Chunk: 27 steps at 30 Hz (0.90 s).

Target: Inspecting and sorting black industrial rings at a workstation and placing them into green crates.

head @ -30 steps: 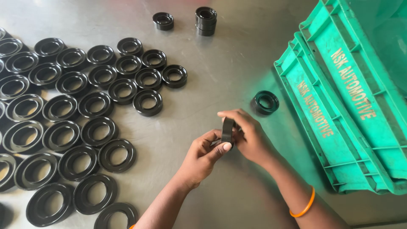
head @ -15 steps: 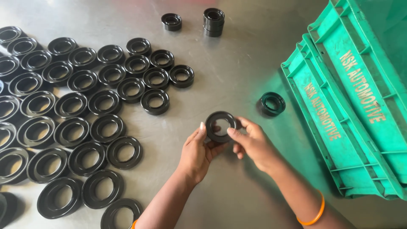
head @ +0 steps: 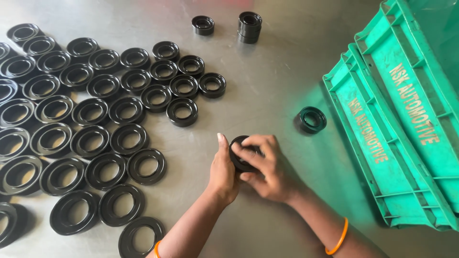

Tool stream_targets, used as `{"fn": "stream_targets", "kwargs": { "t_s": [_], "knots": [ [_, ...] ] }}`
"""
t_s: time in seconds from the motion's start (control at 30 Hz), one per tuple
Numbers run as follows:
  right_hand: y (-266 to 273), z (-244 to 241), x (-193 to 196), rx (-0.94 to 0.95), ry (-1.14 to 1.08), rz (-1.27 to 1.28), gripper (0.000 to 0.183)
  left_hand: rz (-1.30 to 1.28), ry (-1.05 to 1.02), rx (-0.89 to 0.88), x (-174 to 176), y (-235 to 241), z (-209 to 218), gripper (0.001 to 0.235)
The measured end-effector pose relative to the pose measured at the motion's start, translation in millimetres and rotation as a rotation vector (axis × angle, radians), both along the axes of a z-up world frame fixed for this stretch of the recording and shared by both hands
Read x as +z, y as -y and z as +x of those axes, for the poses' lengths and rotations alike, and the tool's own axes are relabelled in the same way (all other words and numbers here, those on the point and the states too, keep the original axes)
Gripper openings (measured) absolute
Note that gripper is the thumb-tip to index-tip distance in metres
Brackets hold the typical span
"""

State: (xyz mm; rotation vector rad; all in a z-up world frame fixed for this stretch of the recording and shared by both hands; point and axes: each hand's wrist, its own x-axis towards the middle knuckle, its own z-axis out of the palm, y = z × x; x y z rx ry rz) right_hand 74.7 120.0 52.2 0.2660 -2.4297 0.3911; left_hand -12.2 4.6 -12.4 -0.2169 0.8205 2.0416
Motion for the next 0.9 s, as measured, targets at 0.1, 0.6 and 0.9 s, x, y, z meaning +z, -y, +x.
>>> {"fn": "stream_targets", "kwargs": {
  "t_s": [0.1, 0.6, 0.9],
  "knots": [
    [1.8, 1.7, -16.6, 0.153, 0.084, -0.14, 0.048, -0.047, -0.208, 0.068, -19.6, 3.2, -5.6, 0.07],
    [-105.9, -16.4, -66.9, -0.415, 0.076, -0.092, 0.019, -2.145, -1.429, -0.546, -10.3, 201.0, 63.0, 0.062],
    [-78.0, -5.6, -63.6, -0.032, 0.346, -1.104, 0.027, -1.07, -1.868, 0.327, 28.2, 95.7, 40.1, 0.031]
  ]
}}
